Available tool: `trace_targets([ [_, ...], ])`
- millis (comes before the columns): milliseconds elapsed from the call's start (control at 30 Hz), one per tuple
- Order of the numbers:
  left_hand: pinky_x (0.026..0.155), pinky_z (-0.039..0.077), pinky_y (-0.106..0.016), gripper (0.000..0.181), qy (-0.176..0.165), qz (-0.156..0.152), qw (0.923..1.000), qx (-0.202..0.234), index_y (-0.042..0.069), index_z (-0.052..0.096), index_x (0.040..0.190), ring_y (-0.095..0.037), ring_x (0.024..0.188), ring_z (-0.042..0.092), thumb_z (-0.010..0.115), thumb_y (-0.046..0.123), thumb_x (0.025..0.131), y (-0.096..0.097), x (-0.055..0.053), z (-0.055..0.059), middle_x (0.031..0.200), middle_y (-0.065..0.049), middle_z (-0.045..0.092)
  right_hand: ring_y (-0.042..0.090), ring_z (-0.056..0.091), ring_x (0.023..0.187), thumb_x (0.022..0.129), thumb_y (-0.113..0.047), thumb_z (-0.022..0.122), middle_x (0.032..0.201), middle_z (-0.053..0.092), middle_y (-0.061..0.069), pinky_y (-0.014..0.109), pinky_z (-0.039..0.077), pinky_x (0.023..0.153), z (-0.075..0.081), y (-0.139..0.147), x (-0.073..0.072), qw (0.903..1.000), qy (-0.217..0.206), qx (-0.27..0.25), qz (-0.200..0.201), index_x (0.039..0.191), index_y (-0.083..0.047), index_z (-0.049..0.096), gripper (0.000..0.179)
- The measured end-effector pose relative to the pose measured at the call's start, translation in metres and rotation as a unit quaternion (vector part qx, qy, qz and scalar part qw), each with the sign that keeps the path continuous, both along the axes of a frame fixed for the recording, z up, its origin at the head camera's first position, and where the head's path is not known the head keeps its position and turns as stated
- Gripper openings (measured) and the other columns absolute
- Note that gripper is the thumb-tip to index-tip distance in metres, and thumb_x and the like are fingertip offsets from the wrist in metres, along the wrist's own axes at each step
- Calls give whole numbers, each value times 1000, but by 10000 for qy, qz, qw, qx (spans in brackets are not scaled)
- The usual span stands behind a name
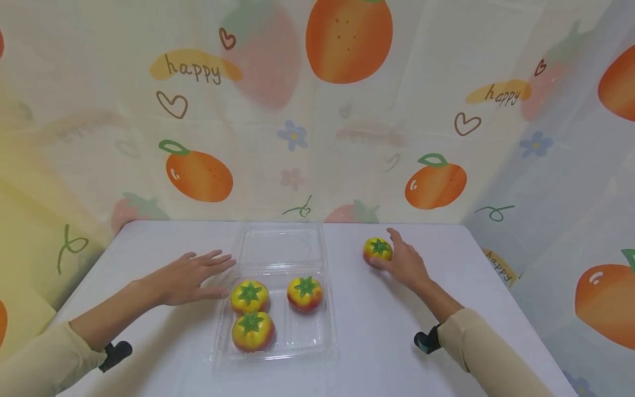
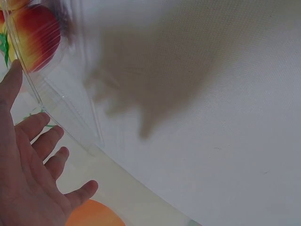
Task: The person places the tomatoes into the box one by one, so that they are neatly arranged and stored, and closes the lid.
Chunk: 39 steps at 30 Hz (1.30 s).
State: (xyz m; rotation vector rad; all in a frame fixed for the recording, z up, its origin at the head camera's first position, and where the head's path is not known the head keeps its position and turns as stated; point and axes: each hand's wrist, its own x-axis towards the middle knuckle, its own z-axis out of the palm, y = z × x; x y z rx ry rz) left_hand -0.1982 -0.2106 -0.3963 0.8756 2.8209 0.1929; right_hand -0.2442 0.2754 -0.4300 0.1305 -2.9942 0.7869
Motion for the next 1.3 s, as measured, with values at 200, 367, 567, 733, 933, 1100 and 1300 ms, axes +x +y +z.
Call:
trace_targets([
  [200, 106, 29, -72, 80, 17, -11, 10000, -31, 11, 45, 150, -41, 143, 34, 53, 64, 92, 0, -1, -1, 153, -13, 44, 49, 53, 122, 87, -37, 77, 139, 51, 32, 64, 44, 98, -9, 2, -4, 9994, -61, -299, -164, 151, -3, 29, 86],
  [367, 106, 29, -72, 80, -14, 8, 10000, -13, 11, 44, 150, -41, 143, 33, 53, 65, 92, 0, -1, -1, 153, -13, 44, 43, 58, 113, 89, -33, 76, 132, 57, 29, 52, 52, 95, -10, 2, -6, 9994, -170, -311, -41, 141, 6, 45, 72],
  [567, 106, 29, -73, 80, -33, 14, 10000, -16, 11, 44, 150, -41, 143, 33, 53, 65, 92, 0, -1, -2, 154, -13, 43, 42, 59, 113, 89, -30, 76, 129, 58, 28, 51, 53, 95, -7, 4, -6, 9994, -222, -248, 41, 138, 8, 49, 67],
  [733, 105, 29, -73, 79, -19, 3, 10000, -9, 11, 45, 150, -42, 143, 34, 54, 64, 91, 1, 0, -1, 153, -14, 44, 43, 59, 113, 90, -26, 76, 130, 58, 28, 51, 52, 95, -7, 5, -7, 9994, -178, -261, 126, 137, 8, 49, 65],
  [933, 105, 29, -73, 80, -38, -1, 10000, -11, 11, 45, 150, -42, 143, 34, 53, 65, 91, 2, 0, 2, 153, -13, 44, 43, 59, 112, 89, -23, 76, 128, 59, 28, 51, 52, 95, -5, 5, -7, 9994, -156, -182, 234, 137, 8, 50, 63],
  [1100, 104, 30, -73, 80, -1, -35, 10000, -28, 11, 46, 149, -42, 142, 35, 53, 65, 91, 3, 0, 1, 152, -14, 45, 43, 59, 112, 89, -23, 76, 127, 59, 27, 50, 54, 93, -3, 5, -5, 9992, -153, -136, 343, 137, 7, 50, 63],
  [1300, 106, 29, -72, 80, -20, 44, 10000, -59, 11, 45, 150, -41, 143, 33, 53, 65, 91, 2, -2, -1, 153, -14, 44, 41, 59, 111, 88, -26, 77, 127, 60, 25, 49, 54, 91, -1, 5, -1, 9984, -224, -161, 494, 136, 6, 52, 63],
])
